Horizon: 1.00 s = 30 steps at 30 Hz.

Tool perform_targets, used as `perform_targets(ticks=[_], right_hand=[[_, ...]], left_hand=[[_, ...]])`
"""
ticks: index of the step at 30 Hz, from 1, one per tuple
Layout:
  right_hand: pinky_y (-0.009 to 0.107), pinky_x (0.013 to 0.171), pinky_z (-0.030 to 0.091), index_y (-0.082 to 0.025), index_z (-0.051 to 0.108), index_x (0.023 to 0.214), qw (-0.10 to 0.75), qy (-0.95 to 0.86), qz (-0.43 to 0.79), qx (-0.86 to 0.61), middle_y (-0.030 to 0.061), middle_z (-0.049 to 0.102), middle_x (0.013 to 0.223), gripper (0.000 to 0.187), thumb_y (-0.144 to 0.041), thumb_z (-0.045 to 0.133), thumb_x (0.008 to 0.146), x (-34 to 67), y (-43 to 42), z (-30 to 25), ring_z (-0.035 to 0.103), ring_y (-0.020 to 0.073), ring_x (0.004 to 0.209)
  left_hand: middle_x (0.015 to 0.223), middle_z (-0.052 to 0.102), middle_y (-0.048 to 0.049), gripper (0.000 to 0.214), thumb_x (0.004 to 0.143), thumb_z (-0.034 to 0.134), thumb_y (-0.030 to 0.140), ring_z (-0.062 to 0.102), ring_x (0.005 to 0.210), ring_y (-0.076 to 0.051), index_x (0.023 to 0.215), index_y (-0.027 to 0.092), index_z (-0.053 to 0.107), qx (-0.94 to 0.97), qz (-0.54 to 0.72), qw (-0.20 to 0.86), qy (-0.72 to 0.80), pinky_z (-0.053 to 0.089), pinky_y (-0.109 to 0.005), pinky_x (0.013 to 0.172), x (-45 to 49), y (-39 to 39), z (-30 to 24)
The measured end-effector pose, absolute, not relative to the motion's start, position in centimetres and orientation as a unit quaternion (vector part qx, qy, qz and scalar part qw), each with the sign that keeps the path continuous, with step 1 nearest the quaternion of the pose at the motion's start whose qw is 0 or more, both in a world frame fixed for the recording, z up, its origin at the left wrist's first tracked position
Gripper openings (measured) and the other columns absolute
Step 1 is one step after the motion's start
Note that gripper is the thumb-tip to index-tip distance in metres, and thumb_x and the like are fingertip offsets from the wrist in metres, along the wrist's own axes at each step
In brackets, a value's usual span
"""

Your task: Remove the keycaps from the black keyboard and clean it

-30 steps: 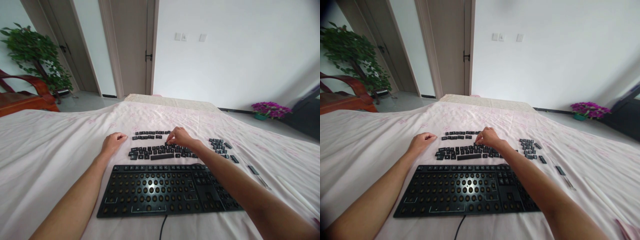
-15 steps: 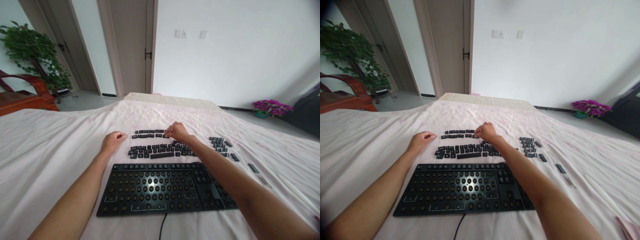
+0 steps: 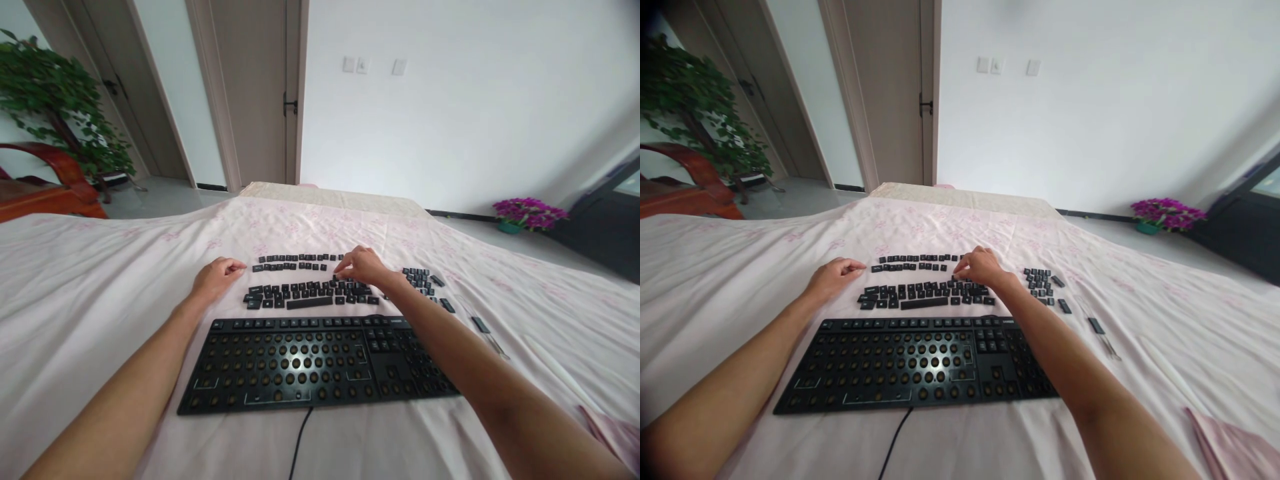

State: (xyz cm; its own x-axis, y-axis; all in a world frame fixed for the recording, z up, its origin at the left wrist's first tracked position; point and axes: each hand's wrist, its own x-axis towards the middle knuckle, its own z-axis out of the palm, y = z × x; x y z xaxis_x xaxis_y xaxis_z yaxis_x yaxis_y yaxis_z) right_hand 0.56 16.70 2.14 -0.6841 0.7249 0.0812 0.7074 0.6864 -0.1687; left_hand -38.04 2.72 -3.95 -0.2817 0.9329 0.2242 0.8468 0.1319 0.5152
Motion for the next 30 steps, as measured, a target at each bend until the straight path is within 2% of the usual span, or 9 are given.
perform_targets(ticks=[8,15,24,30], right_hand=[[0.042,0.096,0.033,-0.035,0.078,0.084,0.069,-0.919,0.062,-0.384,-0.0014,0.074,0.081,0.012,-0.034,0.078,0.072,0.1,16.4,1.7,0.056,0.0257,0.101],[0.039,0.095,0.035,-0.032,0.079,0.087,0.131,-0.894,0.087,-0.42,-0.0019,0.075,0.085,0.013,-0.034,0.074,0.075,0.0,17.5,1.5,0.059,0.0242,0.098],[0.041,0.098,0.035,-0.034,0.079,0.088,0.109,-0.895,0.07,-0.427,-0.0011,0.075,0.081,0.014,-0.033,0.073,0.076,-1.6,18.4,1.5,0.057,0.0265,0.105],[0.031,0.08,0.046,-0.032,0.078,0.091,0.129,-0.881,0.099,-0.445,-0.0017,0.076,0.091,0.016,-0.037,0.069,0.079,0.9,17.7,2.4,0.064,0.0211,0.091]], left_hand=[[0.114,0.063,-0.0049,0.042,0.079,0.055,0.046,0.065,0.087,-0.017,0.111,0.024,0.071,0.603,0.278,0.075,0.744,0.049,-0.026,0.086,-37.5,1.7,-4.1],[0.112,0.063,-0.003,0.039,0.079,0.057,0.046,0.065,0.085,-0.016,0.107,0.025,0.073,0.601,0.288,0.064,0.743,0.048,-0.026,0.083,-37.4,1.6,-4.1],[0.106,0.064,-0.003,0.036,0.08,0.056,0.045,0.063,0.085,-0.017,0.104,0.024,0.073,0.601,0.288,0.063,0.743,0.048,-0.026,0.081,-37.5,1.5,-4.0],[0.103,0.066,-0.0037,0.035,0.08,0.055,0.042,0.062,0.086,-0.018,0.102,0.023,0.073,0.596,0.301,0.062,0.742,0.047,-0.027,0.082,-37.5,1.5,-3.9]])
